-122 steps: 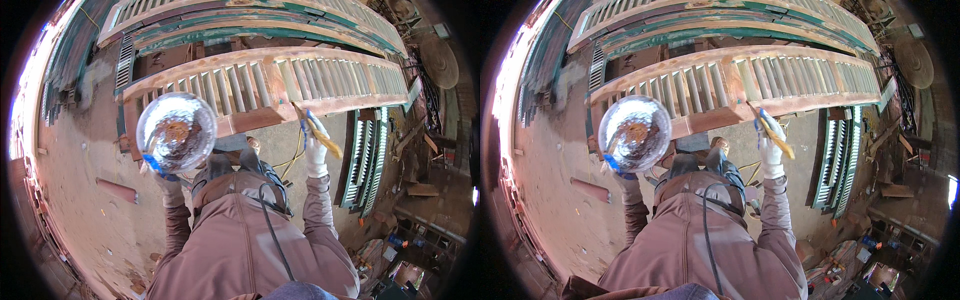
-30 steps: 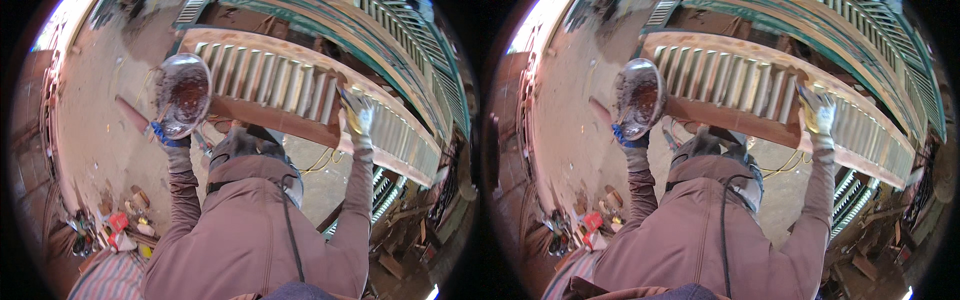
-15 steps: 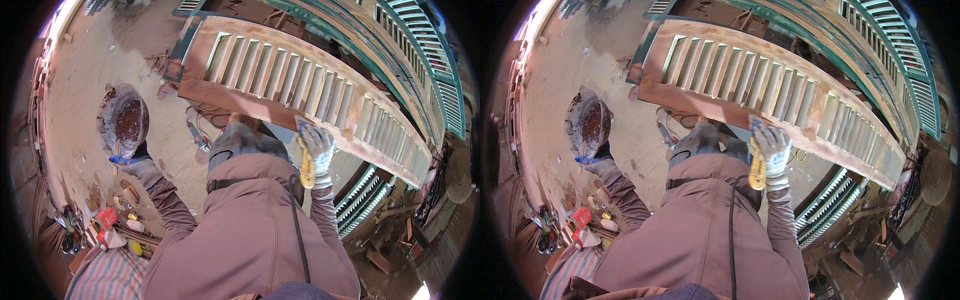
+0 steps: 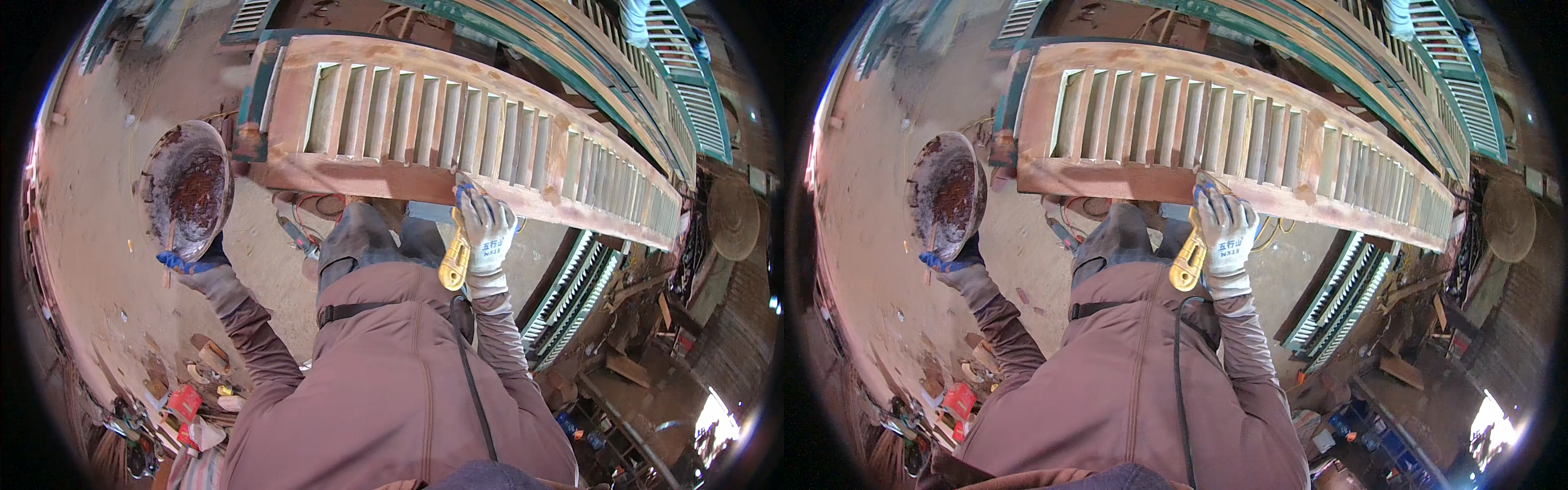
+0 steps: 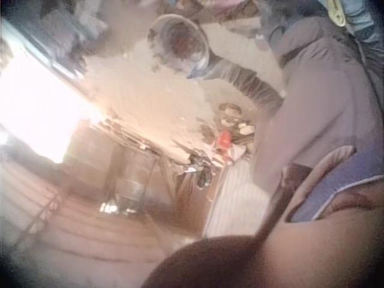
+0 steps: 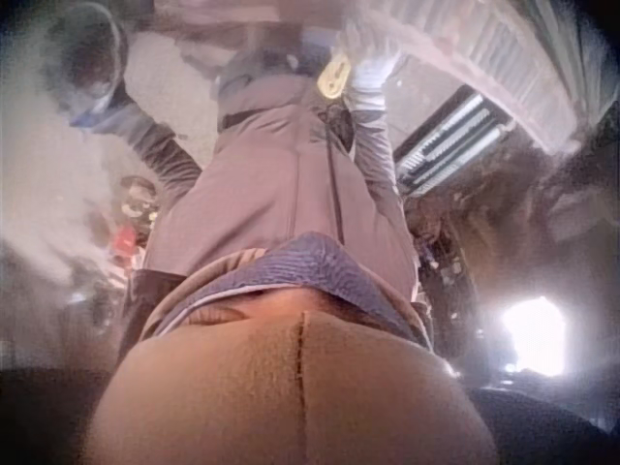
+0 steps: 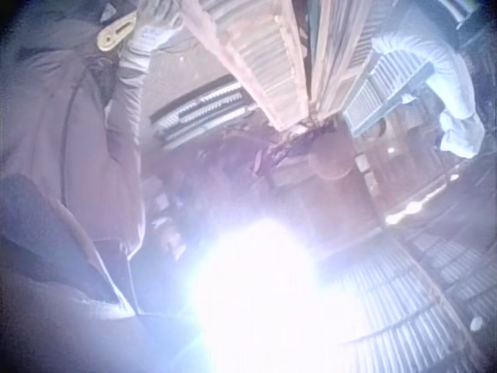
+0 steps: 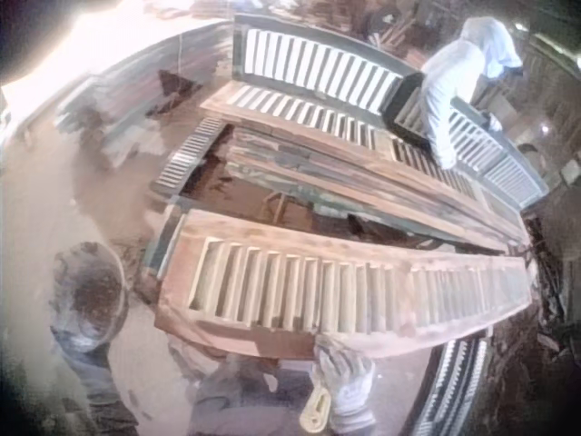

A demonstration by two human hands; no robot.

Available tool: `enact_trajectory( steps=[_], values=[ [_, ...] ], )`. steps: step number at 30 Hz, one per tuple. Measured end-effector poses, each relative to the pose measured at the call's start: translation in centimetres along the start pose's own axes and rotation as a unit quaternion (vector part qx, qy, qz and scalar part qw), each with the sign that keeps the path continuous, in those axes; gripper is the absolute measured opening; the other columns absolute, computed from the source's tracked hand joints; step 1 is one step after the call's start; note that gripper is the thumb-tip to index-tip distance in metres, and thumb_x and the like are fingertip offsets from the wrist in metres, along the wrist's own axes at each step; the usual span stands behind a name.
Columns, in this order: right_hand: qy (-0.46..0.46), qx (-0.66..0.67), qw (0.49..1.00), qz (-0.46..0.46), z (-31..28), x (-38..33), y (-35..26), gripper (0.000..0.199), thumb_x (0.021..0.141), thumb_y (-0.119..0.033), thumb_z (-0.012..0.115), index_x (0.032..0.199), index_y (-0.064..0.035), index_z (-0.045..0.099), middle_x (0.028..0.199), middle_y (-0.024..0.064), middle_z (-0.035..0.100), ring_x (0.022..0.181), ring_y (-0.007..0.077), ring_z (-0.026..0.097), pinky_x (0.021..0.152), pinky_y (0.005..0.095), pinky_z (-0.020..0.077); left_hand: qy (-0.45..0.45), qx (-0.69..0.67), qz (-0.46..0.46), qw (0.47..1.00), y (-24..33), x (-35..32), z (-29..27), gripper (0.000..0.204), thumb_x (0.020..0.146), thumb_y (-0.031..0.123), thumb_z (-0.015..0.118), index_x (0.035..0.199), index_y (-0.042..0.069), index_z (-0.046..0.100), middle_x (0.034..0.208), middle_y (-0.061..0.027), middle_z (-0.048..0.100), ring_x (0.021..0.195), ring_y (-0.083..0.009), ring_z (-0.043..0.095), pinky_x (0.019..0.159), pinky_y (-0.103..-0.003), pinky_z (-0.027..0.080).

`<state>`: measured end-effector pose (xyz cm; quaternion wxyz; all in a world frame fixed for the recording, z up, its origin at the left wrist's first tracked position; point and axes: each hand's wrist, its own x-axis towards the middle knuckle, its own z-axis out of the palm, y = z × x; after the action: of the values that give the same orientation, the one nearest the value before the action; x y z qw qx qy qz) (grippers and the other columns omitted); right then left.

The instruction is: The person applies a brown wood stain to a green wooden louvered shutter using a yellow brush, repeatedly dipping the brush into a small container and coating the slats and frame. The person repositions the shutter to reach different sections and continues applying the stain across the surface.

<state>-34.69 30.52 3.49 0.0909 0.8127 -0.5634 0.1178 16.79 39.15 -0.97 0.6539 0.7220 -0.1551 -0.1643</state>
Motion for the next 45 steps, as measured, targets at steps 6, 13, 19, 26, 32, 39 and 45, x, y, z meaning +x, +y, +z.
enact_trajectory(
  steps=[6, 13, 19, 26, 32, 39, 45],
  values=[
    [0.029, -0.03, 0.998, 0.036, 1.3, 1.2, -2.4, 0.041, 0.076, -0.021, 0.073, 0.117, -0.0201, 0.072, 0.12, -0.0041, 0.069, 0.105, 0.0181, 0.061, 0.096, 0.0423, 0.046, 0.024, 0.001, 0.005, 1.0, 0.1, 1.6, 3.1, 0.055, 0.102, 0.041, 0.057, 0.138, 0.001, 0.046, 0.141, -0.0213, 0.054, 0.118, -0.0363, 0.06, 0.096, -0.058, 0.056],
    [0.008, -0.049, 0.997, 0.058, 2.7, 0.5, -3.2, 0.033, 0.076, -0.02, 0.073, 0.109, -0.0195, 0.073, 0.118, -0.0033, 0.07, 0.109, 0.0182, 0.062, 0.099, 0.0438, 0.0445, -0.109, -0.067, 0.014, 0.992, 0.2, 4.8, 2.6, 0.056, 0.105, 0.041, 0.051, 0.141, -0.001, 0.046, 0.14, -0.0222, 0.054, 0.112, -0.0382, 0.062, 0.093, -0.058, 0.057],
    [-0.026, -0.021, 0.999, 0.039, 0.6, -2.7, -3.0, 0.027, 0.076, -0.025, 0.075, 0.104, -0.0224, 0.074, 0.113, -0.0063, 0.072, 0.107, 0.0143, 0.064, 0.101, 0.0446, 0.0419, -0.042, -0.027, -0.028, 0.998, 2.8, 3.2, 6.1, 0.029, 0.108, 0.045, 0.034, 0.113, 0.019, 0.046, 0.095, -0.0002, 0.047, 0.077, -0.014, 0.046, 0.063, -0.034, 0.039],
    [0.039, 0.006, 0.995, 0.094, 0.1, 0.6, -0.9, 0.039, 0.076, -0.032, 0.08, 0.112, -0.0199, 0.073, 0.109, -0.0051, 0.073, 0.105, 0.0148, 0.064, 0.099, 0.0434, 0.0423, -0.178, -0.159, -0.016, 0.971, 3.0, 3.9, 5.6, 0.053, 0.109, 0.043, 0.044, 0.131, -0.004, 0.048, 0.133, -0.0247, 0.058, 0.108, -0.0355, 0.066, 0.092, -0.059, 0.059],
    [0.024, -0.025, 0.998, 0.061, 2.4, 0.9, -2.9, 0.037, 0.078, -0.026, 0.074, 0.115, -0.0202, 0.07, 0.124, -0.0019, 0.068, 0.11, 0.0201, 0.06, 0.101, 0.0477, 0.042, -0.137, 0.267, 0.288, 0.909, -1.5, 5.8, 2.7, 0.05, 0.107, 0.036, 0.05, 0.134, -0.006, 0.046, 0.136, -0.0249, 0.056, 0.11, -0.0348, 0.066, 0.092, -0.055, 0.061],
    [-0.042, -0.05, 0.995, 0.072, 0.9, -1.2, -5.6, 0.023, 0.082, -0.026, 0.07, 0.104, -0.021, 0.072, 0.119, -0.0042, 0.07, 0.102, 0.0155, 0.063, 0.098, 0.0443, 0.0426, -0.123, -0.179, -0.067, 0.974, 4.4, 1.7, 6.9, 0.054, 0.104, 0.038, 0.055, 0.137, -0.004, 0.045, 0.137, -0.0246, 0.056, 0.108, -0.0362, 0.067, 0.093, -0.053, 0.061],
    [0.094, -0.04, 0.993, 0.065, -0.2, 0.3, -2.7, 0.026, 0.077, -0.033, 0.078, 0.1, -0.0223, 0.074, 0.109, -0.0083, 0.072, 0.095, 0.0121, 0.063, 0.094, 0.0395, 0.0441, -0.133, 0.261, 0.248, 0.924, -2.0, 5.8, 3.5, 0.055, 0.096, 0.028, 0.07, 0.137, -0.002, 0.049, 0.13, -0.0189, 0.062, 0.11, -0.031, 0.067, 0.099, -0.044, 0.058]
  ],
)
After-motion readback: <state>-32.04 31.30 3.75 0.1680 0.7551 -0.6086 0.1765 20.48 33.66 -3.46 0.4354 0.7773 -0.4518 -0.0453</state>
